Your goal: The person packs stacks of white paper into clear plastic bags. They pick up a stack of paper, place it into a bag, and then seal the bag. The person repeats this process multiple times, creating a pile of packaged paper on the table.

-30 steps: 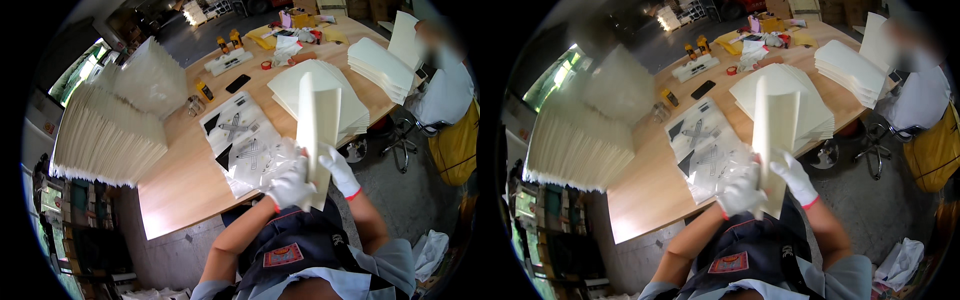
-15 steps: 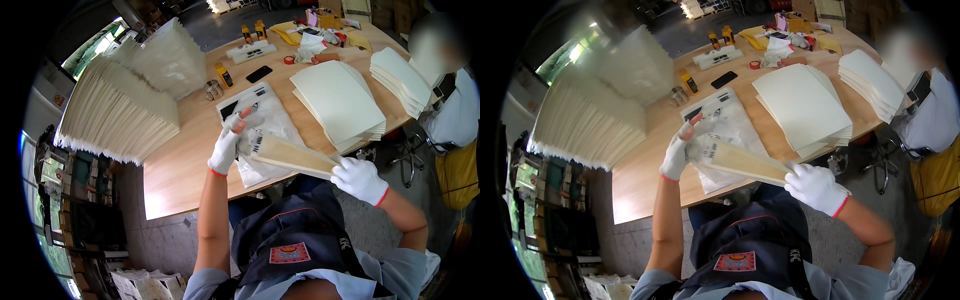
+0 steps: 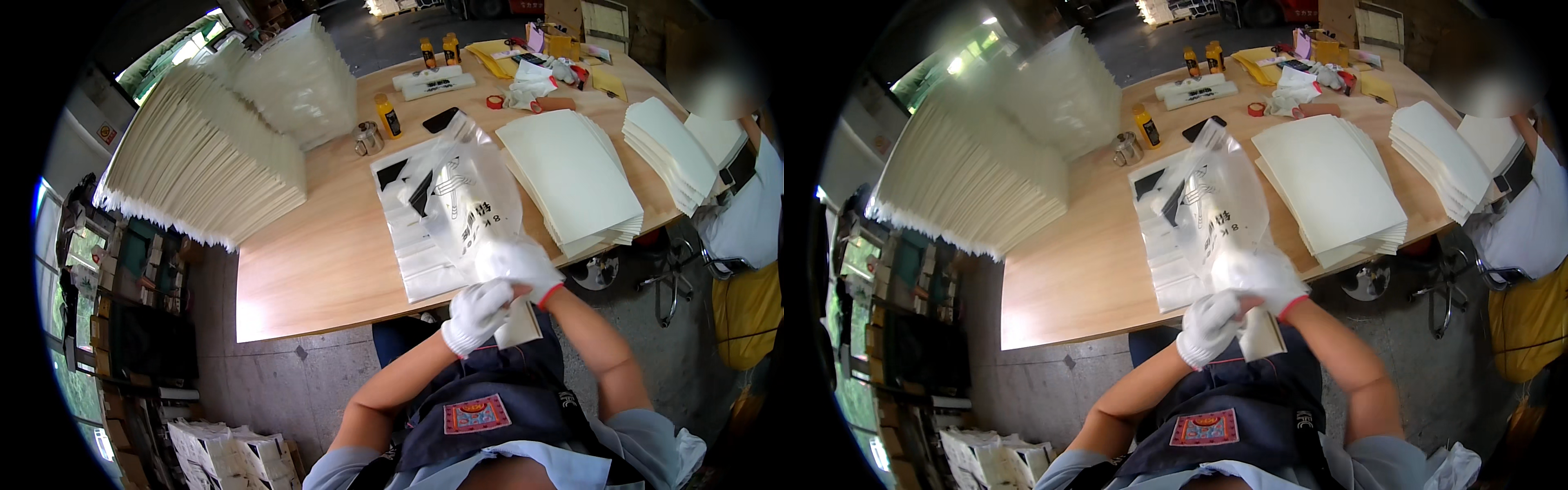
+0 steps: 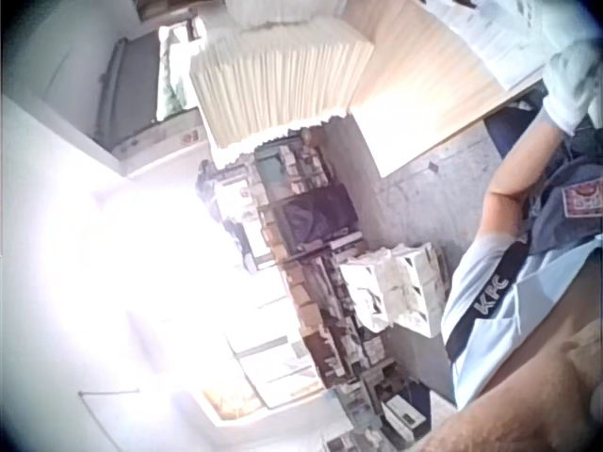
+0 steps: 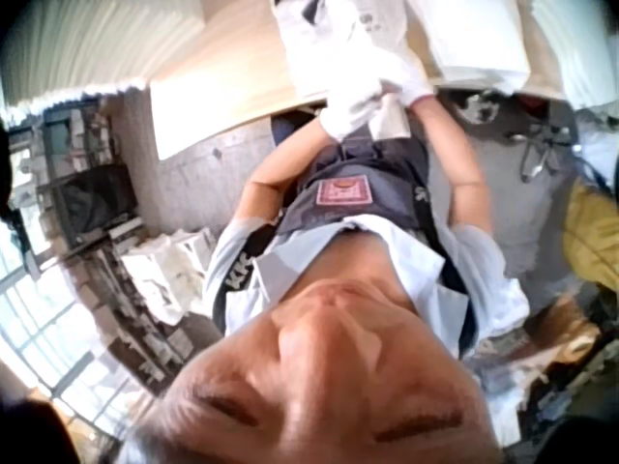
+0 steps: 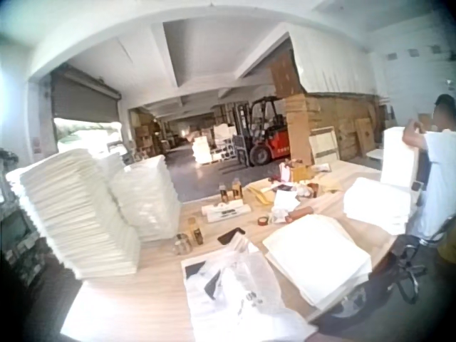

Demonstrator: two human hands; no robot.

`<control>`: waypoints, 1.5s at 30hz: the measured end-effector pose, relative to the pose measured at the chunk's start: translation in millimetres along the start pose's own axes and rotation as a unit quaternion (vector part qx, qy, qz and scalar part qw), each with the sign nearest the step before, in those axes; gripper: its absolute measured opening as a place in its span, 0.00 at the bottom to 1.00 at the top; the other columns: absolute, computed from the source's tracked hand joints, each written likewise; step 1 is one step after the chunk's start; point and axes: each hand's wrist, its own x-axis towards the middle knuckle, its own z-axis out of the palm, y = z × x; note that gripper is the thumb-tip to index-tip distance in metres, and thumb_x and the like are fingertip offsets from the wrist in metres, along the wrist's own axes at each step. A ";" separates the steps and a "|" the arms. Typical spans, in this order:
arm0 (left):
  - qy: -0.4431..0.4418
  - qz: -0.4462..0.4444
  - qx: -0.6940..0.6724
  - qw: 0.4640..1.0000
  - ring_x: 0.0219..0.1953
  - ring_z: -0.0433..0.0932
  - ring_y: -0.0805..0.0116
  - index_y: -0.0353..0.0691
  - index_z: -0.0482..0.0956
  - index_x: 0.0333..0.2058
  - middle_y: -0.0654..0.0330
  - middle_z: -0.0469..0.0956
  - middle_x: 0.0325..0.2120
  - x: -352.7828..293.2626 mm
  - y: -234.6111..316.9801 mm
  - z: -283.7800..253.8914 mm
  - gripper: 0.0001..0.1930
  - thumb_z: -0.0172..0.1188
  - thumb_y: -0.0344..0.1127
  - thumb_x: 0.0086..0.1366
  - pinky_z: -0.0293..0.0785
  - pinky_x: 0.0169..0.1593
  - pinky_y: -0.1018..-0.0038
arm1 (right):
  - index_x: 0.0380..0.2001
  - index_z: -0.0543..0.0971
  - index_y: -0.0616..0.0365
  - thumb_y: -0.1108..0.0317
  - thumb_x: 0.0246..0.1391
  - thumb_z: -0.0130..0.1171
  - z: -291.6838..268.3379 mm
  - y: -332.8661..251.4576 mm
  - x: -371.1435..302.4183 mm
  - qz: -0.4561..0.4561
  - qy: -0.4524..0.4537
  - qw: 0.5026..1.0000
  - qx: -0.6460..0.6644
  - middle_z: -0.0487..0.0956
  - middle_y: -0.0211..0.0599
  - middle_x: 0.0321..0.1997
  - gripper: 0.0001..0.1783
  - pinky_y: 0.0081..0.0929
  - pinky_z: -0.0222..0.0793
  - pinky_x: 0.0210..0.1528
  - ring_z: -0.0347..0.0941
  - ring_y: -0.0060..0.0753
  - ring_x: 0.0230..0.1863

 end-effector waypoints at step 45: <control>0.074 -0.383 0.099 0.916 0.23 0.76 0.56 0.40 0.69 0.28 0.54 0.74 0.20 -203.1 -13.2 -28.7 0.07 0.60 0.29 0.54 0.72 0.29 0.68 | 0.15 0.76 0.51 0.59 0.50 0.48 44.2 3.3 -129.7 0.004 -0.017 0.961 -0.277 0.74 0.42 0.14 0.15 0.41 0.69 0.23 0.72 0.46 0.16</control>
